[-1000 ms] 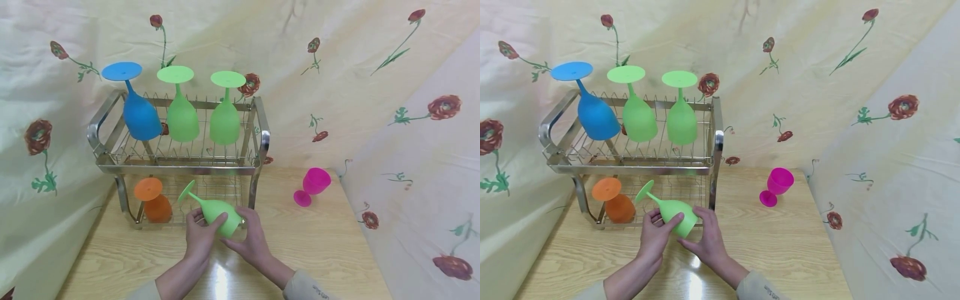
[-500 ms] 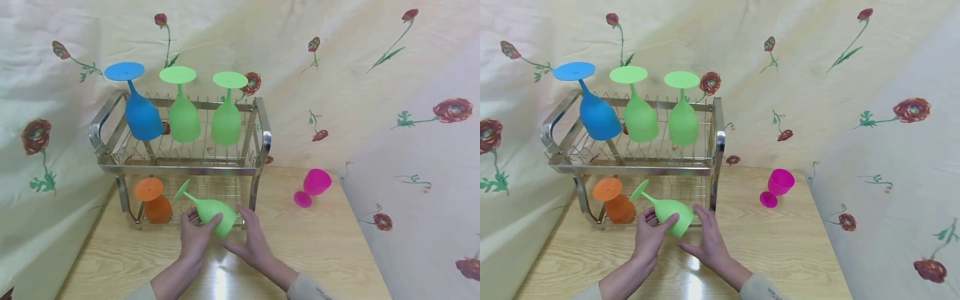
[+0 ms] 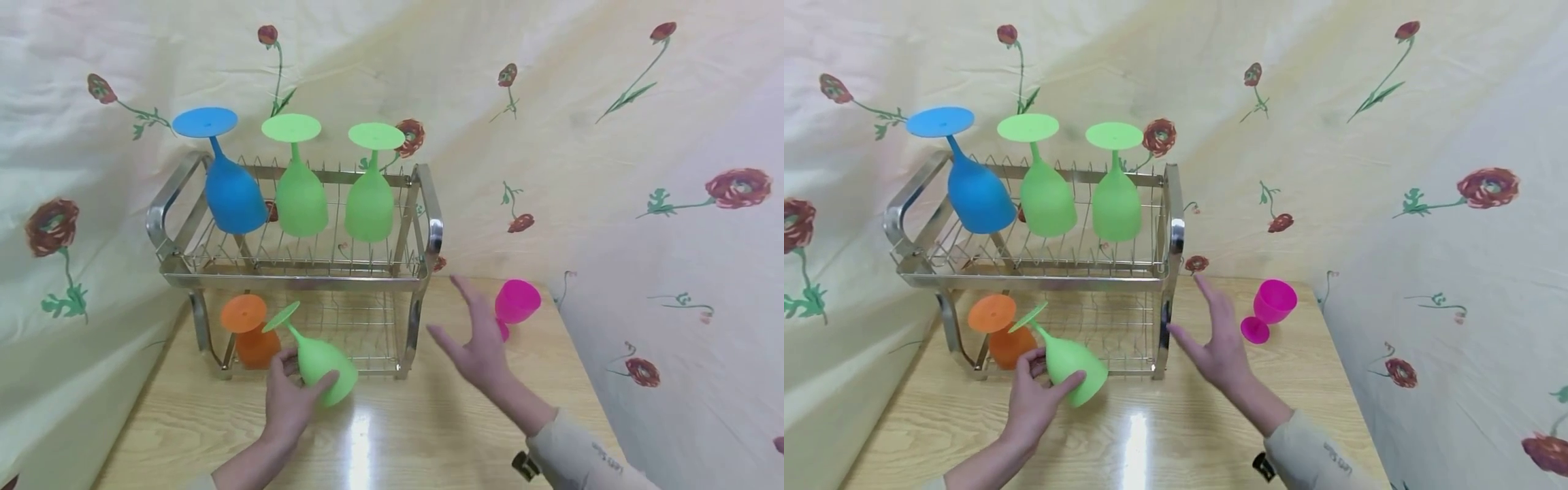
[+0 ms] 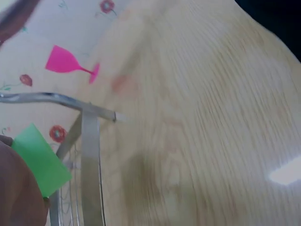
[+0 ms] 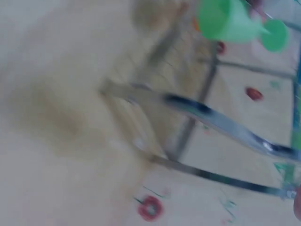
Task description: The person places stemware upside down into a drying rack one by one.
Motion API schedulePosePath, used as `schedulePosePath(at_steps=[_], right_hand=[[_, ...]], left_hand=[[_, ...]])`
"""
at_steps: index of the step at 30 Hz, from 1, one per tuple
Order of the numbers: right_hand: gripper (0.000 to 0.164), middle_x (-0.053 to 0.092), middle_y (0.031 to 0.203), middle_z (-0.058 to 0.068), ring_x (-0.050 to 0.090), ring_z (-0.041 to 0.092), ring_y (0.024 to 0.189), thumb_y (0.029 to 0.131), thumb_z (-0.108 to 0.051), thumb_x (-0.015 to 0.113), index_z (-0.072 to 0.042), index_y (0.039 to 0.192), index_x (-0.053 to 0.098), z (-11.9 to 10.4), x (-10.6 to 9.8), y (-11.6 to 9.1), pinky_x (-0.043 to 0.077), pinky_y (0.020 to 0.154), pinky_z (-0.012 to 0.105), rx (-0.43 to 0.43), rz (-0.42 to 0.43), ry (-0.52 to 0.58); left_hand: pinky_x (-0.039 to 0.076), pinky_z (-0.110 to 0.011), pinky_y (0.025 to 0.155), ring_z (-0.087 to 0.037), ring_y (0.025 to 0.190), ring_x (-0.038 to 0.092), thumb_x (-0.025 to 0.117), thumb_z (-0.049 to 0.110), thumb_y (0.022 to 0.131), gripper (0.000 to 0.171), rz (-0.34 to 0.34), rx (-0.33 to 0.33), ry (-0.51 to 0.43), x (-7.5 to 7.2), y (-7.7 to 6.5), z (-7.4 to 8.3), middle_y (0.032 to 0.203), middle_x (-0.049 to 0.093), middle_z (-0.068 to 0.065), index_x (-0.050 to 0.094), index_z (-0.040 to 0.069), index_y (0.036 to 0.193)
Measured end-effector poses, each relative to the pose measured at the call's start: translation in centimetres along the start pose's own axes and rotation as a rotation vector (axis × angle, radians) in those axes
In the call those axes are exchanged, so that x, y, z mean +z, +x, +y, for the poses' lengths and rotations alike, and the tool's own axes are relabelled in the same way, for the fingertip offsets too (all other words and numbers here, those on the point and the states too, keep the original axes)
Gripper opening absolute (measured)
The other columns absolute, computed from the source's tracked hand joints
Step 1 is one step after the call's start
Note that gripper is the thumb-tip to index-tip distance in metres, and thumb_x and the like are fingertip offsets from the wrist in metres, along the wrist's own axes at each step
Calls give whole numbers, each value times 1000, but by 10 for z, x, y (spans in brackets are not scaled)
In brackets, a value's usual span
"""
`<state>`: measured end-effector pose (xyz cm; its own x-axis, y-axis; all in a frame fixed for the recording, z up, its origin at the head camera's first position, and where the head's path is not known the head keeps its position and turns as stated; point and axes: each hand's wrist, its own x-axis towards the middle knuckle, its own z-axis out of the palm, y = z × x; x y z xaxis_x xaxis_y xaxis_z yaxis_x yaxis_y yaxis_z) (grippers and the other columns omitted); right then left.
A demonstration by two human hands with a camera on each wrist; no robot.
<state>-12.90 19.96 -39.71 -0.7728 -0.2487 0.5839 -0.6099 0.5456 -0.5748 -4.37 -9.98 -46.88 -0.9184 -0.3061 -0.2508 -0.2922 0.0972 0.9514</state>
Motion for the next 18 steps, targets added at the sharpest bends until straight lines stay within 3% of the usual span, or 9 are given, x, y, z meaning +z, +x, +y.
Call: schedulePosePath(at_steps=[8, 12, 18], right_hand=[[85, 33, 173, 6, 33, 26, 159, 97, -5, 77, -6, 168, 30, -3, -15, 63, 31, 127, 27, 76, 17, 123], [82, 28, 175, 4, 28, 21, 160, 100, -5, 74, -4, 168, 27, -8, -11, 80, 30, 128, 28, 108, -15, 185], [78, 30, 173, 8, 35, 25, 158, 101, -6, 73, -1, 166, 30, -10, -1, 92, 33, 127, 32, 98, -11, 214]], left_hand=[[47, -58, 115, -37, 133, 50, 97, 19, 78, 91, 1, 201, 158, -8, 19, -9, 144, 47, -20, 41, -2, 147], [50, -57, 115, -39, 133, 51, 99, 12, 75, 90, -16, 333, 220, -12, 29, -17, 141, 46, -21, 43, -3, 144], [60, -56, 100, -40, 123, 59, 102, 9, 68, 92, 8, 582, 366, -16, 43, -23, 136, 51, -21, 47, -2, 140]])
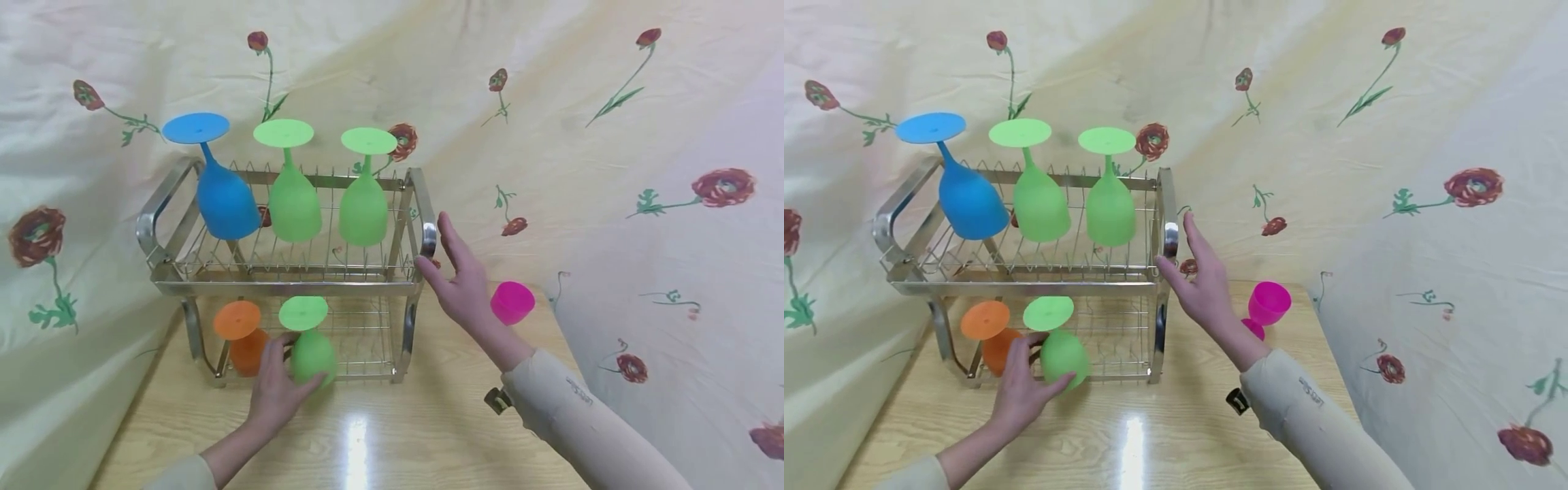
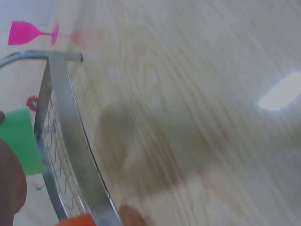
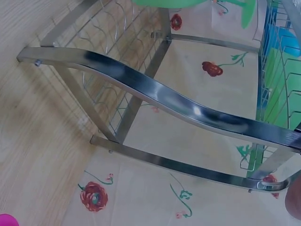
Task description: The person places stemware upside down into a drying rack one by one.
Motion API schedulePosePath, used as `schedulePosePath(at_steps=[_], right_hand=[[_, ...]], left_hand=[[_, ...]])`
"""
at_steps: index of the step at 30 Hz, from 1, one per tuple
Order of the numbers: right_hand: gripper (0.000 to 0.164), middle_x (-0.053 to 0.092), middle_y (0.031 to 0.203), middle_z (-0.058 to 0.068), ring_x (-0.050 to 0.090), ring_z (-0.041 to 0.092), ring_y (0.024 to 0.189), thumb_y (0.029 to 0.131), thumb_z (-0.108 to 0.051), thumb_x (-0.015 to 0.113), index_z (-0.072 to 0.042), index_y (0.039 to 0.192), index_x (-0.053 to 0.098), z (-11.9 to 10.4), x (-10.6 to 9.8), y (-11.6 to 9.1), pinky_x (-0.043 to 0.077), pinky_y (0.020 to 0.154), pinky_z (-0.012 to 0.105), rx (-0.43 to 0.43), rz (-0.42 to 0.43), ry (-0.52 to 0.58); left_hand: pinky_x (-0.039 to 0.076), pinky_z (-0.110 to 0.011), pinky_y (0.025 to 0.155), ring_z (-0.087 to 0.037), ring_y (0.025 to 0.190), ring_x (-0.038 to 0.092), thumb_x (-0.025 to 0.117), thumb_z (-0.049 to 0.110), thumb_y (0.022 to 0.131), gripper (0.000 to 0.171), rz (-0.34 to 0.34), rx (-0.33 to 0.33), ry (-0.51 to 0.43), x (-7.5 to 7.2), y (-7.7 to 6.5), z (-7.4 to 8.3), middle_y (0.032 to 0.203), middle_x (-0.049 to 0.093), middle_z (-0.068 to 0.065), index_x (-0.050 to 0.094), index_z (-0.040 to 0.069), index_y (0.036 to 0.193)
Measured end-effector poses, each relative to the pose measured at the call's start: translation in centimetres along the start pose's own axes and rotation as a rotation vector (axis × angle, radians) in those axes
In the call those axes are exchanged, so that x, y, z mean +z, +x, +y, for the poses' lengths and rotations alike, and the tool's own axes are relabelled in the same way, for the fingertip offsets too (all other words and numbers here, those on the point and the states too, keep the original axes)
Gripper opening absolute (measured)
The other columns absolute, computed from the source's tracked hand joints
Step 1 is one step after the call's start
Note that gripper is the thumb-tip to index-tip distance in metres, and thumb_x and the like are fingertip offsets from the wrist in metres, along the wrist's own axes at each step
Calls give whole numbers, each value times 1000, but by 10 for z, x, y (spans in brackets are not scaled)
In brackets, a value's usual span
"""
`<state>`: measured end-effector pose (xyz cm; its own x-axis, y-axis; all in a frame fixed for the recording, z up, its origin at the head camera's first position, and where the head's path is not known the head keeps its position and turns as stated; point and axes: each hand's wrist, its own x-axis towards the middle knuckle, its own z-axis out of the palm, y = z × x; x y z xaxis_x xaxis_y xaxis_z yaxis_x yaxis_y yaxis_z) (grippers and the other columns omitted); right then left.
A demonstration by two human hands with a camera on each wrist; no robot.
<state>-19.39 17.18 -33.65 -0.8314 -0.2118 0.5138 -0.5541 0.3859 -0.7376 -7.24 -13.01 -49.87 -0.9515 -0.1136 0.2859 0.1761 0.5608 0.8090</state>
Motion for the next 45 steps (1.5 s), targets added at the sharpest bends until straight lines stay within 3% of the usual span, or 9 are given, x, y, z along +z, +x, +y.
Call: schedulePosePath(at_steps=[3, 5, 13, 21, 28, 36, 45], right_hand=[[75, 40, 168, 14, 42, 30, 154, 101, -5, 73, -1, 165, 33, 4, 4, 6, 37, 125, 33, -50, 24, -14], [72, 49, 161, 18, 46, 32, 150, 101, -4, 72, 0, 163, 36, 7, 5, 10, 40, 123, 34, -86, 40, -25], [71, 68, 130, 25, 53, 35, 143, 101, -5, 74, -1, 163, 39, 10, 7, 16, 45, 118, 36, -94, 63, -66], [71, 70, 123, 24, 52, 33, 146, 101, -3, 73, 1, 163, 37, 9, 8, 16, 44, 119, 34, -92, 47, -45], [71, 71, 116, 25, 52, 33, 146, 101, -2, 72, 3, 162, 37, 10, 9, 16, 44, 118, 34, -98, 48, -49], [72, 71, 111, 21, 52, 33, 146, 101, -3, 73, 2, 163, 35, 9, 9, 16, 44, 118, 35, -107, 46, -44], [74, 71, 111, 21, 52, 33, 145, 101, -5, 74, -1, 164, 36, 10, 9, 14, 45, 117, 35, -110, 53, -75]], left_hand=[[62, -56, 97, -38, 120, 60, 103, 8, 64, 93, 43, 87, 66, -1, 5, -6, 133, 53, -21, 48, -3, 138], [61, -56, 98, -37, 119, 59, 104, 10, 64, 94, 55, 105, 87, -1, 7, -10, 132, 53, -20, 48, -2, 138], [60, -60, 96, -39, 117, 61, 103, 13, 66, 91, 51, 42, 101, 0, 15, -16, 132, 54, -20, 50, -1, 139], [58, -60, 98, -38, 119, 57, 100, 18, 73, 89, 13, -6, 132, 13, 29, -23, 136, 51, -20, 47, 1, 142], [56, -62, 102, -41, 122, 56, 99, 17, 74, 87, 31, -19, 114, 24, 39, -34, 137, 51, -22, 46, 0, 142], [53, -66, 105, -43, 126, 53, 98, 14, 76, 87, 43, -66, 96, 31, 33, -48, 139, 48, -23, 44, -1, 144], [55, -65, 100, -42, 121, 54, 99, 14, 76, 86, 56, -29, 117, 34, 22, -62, 134, 48, -23, 44, -2, 140]])
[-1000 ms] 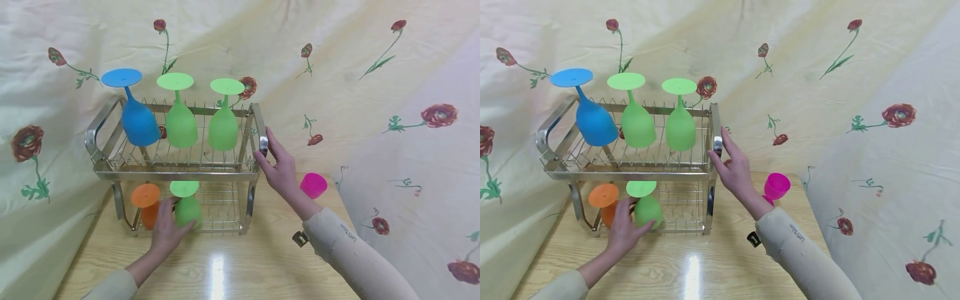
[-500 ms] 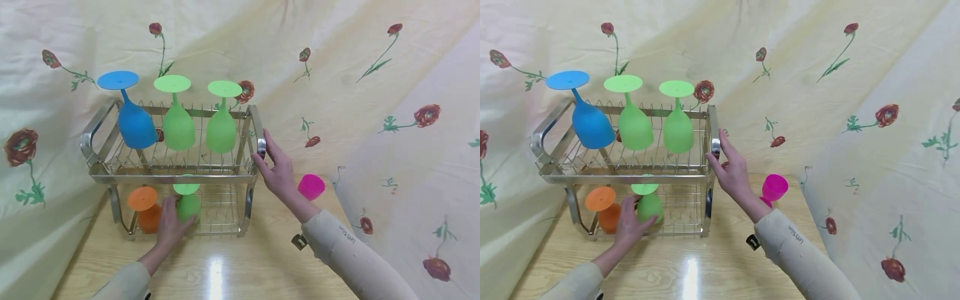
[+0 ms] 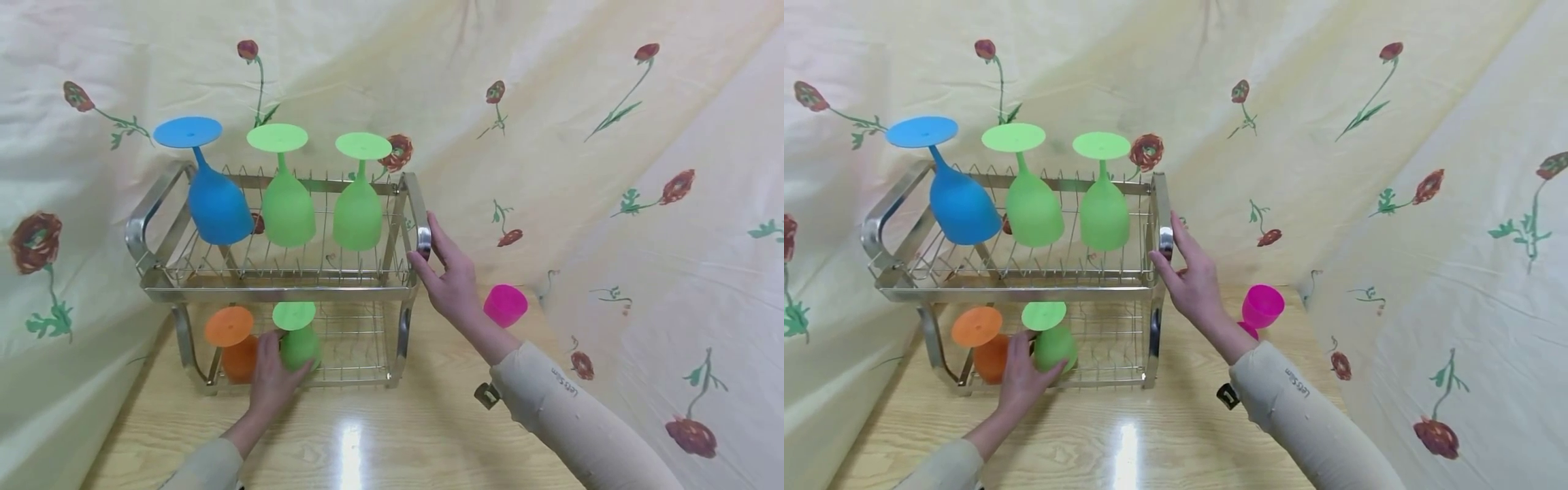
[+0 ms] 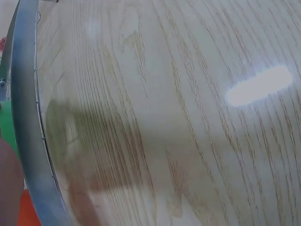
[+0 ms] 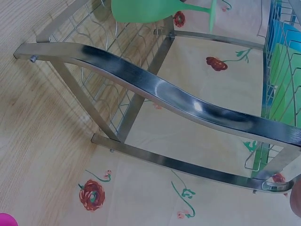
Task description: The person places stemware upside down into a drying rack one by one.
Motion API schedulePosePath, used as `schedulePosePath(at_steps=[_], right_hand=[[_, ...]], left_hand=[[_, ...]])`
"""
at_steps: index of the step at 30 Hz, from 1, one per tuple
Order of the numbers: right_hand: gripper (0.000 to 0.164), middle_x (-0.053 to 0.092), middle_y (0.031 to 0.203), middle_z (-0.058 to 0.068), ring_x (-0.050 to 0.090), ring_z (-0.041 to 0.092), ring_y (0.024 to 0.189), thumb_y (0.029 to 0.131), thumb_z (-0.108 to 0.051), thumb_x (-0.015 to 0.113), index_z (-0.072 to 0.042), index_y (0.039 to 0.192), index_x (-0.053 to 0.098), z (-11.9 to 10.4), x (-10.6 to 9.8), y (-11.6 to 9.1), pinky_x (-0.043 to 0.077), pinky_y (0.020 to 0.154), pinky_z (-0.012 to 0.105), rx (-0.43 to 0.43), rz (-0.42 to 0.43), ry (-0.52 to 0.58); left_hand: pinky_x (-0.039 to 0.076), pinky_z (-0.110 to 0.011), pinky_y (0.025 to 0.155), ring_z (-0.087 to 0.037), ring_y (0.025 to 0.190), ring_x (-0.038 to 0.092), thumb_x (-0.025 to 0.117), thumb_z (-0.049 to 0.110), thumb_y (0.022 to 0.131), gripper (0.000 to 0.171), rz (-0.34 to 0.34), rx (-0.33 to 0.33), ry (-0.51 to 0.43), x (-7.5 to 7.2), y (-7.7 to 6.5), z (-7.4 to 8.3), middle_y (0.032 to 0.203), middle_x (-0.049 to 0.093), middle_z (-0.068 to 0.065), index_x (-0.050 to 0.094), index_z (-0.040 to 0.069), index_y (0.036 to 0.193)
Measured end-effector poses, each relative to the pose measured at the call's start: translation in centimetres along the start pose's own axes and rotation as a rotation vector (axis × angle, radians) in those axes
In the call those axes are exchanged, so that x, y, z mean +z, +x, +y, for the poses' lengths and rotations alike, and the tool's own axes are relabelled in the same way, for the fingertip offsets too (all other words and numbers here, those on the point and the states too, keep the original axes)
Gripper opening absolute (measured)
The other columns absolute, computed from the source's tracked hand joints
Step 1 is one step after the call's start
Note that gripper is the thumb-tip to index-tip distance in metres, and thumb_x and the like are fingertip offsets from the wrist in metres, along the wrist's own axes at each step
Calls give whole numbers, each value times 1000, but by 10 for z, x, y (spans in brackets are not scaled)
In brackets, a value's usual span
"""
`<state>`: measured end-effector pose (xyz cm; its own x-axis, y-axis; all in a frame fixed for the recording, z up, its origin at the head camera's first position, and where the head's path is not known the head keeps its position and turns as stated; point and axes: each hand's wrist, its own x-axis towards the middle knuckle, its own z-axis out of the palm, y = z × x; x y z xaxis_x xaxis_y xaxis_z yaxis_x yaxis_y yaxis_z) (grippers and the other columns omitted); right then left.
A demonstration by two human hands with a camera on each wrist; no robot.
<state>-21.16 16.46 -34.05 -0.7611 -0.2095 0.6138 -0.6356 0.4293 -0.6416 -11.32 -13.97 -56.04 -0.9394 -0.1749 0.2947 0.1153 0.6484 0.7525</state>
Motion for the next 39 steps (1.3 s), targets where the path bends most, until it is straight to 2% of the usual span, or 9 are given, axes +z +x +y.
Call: schedulePosePath(at_steps=[7, 14, 22, 25, 31, 33, 36, 38, 39], right_hand=[[73, 71, 110, 22, 54, 35, 144, 101, -4, 74, 1, 163, 36, -1, 0, 0, 45, 117, 34, -1, -2, 11], [72, 71, 110, 21, 52, 35, 145, 101, -4, 73, 1, 163, 36, 0, 2, -1, 44, 118, 32, 19, -4, 22], [72, 71, 107, 21, 51, 34, 146, 102, -5, 72, 1, 163, 35, 2, 3, -2, 44, 118, 34, 19, -2, 26], [73, 71, 111, 22, 51, 34, 146, 102, -5, 73, 0, 164, 36, 3, 3, -1, 45, 118, 35, 13, 3, 20], [73, 69, 121, 25, 49, 34, 148, 101, 0, 72, 2, 163, 35, 4, 3, 1, 42, 120, 37, -25, -4, 35], [73, 65, 137, 26, 46, 33, 150, 101, 1, 71, 2, 164, 34, 3, 1, -1, 40, 122, 38, -32, -18, 36], [73, 49, 161, 22, 40, 31, 154, 102, 0, 69, 0, 165, 32, 3, -7, -8, 35, 126, 37, -16, -40, 19], [73, 37, 169, 15, 39, 30, 155, 102, -3, 70, -2, 165, 33, 3, -15, -15, 33, 127, 34, 11, -42, -9], [74, 36, 170, 13, 40, 29, 155, 102, -4, 70, -4, 166, 33, 5, -19, -20, 33, 127, 31, 27, -37, -26]], left_hand=[[59, -66, 94, -45, 118, 58, 99, 16, 75, 91, 29, -2, 49, 3, -7, -4, 133, 49, -25, 42, -3, 143], [60, -65, 94, -44, 117, 60, 100, 15, 74, 90, 36, -5, 38, 2, -10, -3, 133, 50, -23, 43, -3, 142], [56, -63, 102, -41, 124, 54, 101, 15, 73, 89, 18, -32, 4, -4, -17, -1, 137, 48, -22, 45, -1, 141], [55, -61, 105, -40, 126, 53, 101, 12, 71, 91, 24, -45, -35, -10, -20, 6, 139, 48, -23, 45, -2, 142], [54, -44, 108, -37, 125, 56, 101, 12, 71, 91, 7, -71, -123, -30, -30, 25, 137, 49, -19, 45, -4, 141], [55, -41, 107, -36, 123, 57, 101, 13, 72, 90, -24, -76, -118, -38, -34, 32, 135, 50, -17, 45, -3, 141], [56, -43, 107, -36, 123, 59, 100, 16, 74, 89, -84, -77, -113, -50, -39, 44, 134, 51, -16, 45, -2, 141], [57, -46, 106, -36, 122, 61, 100, 21, 76, 86, -111, -77, -96, -58, -41, 51, 133, 52, -14, 46, 0, 140], [56, -48, 107, -37, 123, 61, 100, 22, 76, 86, -120, -77, -100, -61, -42, 54, 133, 53, -14, 47, 0, 140]])
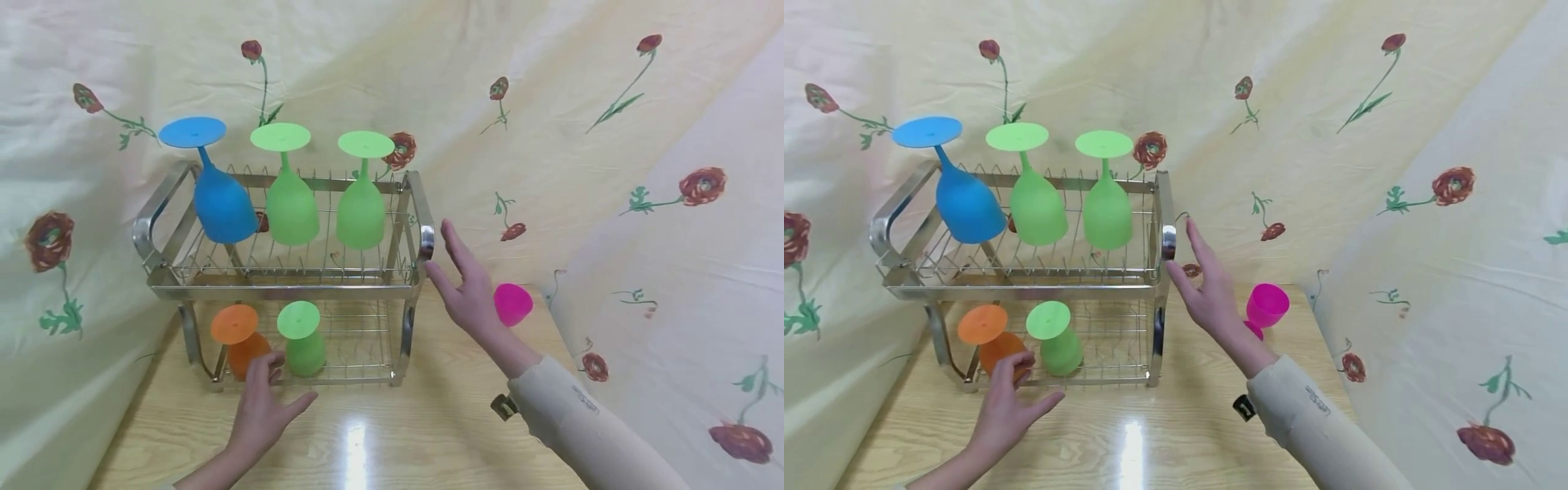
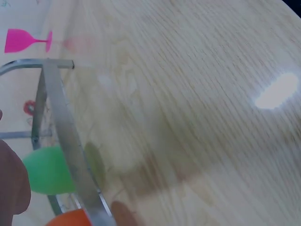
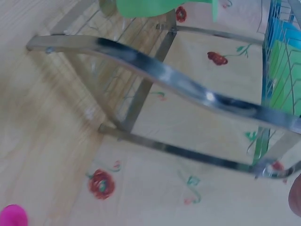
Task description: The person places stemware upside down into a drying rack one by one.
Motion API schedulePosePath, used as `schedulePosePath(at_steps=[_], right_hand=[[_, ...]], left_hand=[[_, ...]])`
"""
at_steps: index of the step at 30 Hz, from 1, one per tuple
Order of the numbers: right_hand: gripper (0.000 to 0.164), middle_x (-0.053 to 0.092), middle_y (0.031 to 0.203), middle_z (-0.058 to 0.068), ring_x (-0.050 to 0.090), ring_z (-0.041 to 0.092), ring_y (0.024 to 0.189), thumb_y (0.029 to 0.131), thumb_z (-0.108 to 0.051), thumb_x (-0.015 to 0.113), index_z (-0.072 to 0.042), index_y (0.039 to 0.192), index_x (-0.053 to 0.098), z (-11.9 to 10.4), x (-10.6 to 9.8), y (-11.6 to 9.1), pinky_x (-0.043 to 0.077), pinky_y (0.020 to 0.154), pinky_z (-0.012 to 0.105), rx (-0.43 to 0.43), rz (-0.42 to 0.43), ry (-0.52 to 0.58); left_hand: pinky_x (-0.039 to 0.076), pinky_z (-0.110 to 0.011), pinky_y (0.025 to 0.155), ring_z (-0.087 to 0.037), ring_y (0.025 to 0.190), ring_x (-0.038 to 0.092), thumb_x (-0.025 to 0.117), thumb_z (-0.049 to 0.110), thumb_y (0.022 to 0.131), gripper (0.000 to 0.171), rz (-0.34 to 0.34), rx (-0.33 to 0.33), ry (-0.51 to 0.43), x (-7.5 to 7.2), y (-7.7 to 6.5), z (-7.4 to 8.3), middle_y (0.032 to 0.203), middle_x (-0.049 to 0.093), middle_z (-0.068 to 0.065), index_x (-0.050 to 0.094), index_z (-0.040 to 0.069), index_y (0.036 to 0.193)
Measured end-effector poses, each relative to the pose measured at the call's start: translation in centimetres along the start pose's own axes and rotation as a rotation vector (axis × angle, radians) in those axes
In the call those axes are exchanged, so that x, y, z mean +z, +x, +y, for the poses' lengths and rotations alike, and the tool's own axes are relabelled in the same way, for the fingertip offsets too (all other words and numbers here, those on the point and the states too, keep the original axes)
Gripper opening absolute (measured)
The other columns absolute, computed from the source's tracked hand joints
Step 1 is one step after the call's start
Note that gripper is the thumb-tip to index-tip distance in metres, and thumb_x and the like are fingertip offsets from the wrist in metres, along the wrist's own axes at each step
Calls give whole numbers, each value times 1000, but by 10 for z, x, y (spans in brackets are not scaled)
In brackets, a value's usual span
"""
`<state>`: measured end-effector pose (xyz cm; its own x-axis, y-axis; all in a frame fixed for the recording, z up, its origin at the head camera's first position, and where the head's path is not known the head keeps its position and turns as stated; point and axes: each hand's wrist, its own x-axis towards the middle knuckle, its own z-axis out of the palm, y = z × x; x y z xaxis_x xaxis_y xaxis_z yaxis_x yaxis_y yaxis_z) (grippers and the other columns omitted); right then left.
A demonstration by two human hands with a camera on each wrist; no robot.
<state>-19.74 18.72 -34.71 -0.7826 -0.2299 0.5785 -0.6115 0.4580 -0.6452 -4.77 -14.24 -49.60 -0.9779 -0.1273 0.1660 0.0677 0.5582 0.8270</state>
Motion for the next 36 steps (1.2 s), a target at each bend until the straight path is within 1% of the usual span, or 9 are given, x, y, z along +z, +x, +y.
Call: schedulePosePath(at_steps=[4, 6, 8, 12, 15, 19, 24, 31, 36], right_hand=[[77, 38, 169, 11, 43, 31, 153, 100, -5, 75, -5, 165, 35, 12, -18, -21, 32, 126, 24, 56, 35, -80], [79, 39, 169, 14, 43, 34, 152, 98, -5, 76, -3, 165, 35, 22, -27, -34, 33, 126, 27, 86, 41, -122], [80, 39, 169, 15, 43, 38, 152, 98, -7, 77, -3, 165, 35, 32, -36, -46, 36, 126, 38, 137, 34, -171], [86, 36, 171, 16, 38, 45, 153, 100, -21, 78, -9, 169, 28, 52, -52, -72, 38, 120, 65, 312, -1, -251], [94, 28, 174, 17, 28, 48, 157, 101, -32, 77, -11, 172, 18, 66, -63, -87, 32, 120, 74, 444, -6, -266], [106, 15, 178, 17, 16, 46, 162, 99, -41, 77, -12, 173, 7, 85, -76, -100, 22, 125, 73, 582, 21, -235], [120, 5, 179, 18, 8, 44, 163, 95, -49, 80, -12, 172, -3, 107, -82, -109, 17, 129, 69, 722, 62, -190], [129, -2, 179, 19, 4, 43, 164, 91, -53, 82, -12, 171, -11, 130, -77, -118, 17, 130, 67, 832, 76, -170], [132, -3, 178, 20, 2, 43, 164, 91, -52, 84, -14, 170, -14, 141, -71, -123, 15, 131, 65, 871, 97, -151]], left_hand=[[56, -47, 106, -32, 123, 62, 101, 25, 74, 85, -14, 13, 11, -9, -3, 10, 134, 55, -11, 50, 4, 138], [57, -43, 105, -28, 122, 62, 102, 24, 71, 86, -10, 43, 13, -12, -4, 13, 134, 56, -10, 51, 5, 137], [58, -39, 103, -24, 119, 61, 103, 22, 69, 86, -3, 89, 24, -13, -4, 14, 133, 57, -10, 52, 5, 136], [57, -28, 102, -19, 116, 60, 104, 21, 67, 85, 11, 197, 42, -15, -3, 17, 131, 59, -8, 55, 5, 135], [54, -23, 102, -19, 116, 60, 104, 22, 67, 86, 15, 254, 50, -15, 0, 19, 131, 60, -6, 57, 4, 136], [57, -31, 101, -21, 118, 61, 104, 23, 67, 86, 5, 295, 60, -15, 3, 21, 133, 60, -5, 57, 4, 137], [60, -44, 97, -23, 118, 63, 104, 25, 66, 87, -28, 304, 69, -15, 5, 22, 134, 60, -3, 58, 7, 137], [58, -42, 105, -18, 125, 61, 103, 26, 68, 85, -154, 313, -6, -15, 10, 20, 136, 61, 2, 58, 12, 139], [60, -44, 102, -17, 124, 61, 102, 31, 70, 84, -250, 315, -33, -15, 13, 15, 137, 62, 4, 57, 18, 140]])
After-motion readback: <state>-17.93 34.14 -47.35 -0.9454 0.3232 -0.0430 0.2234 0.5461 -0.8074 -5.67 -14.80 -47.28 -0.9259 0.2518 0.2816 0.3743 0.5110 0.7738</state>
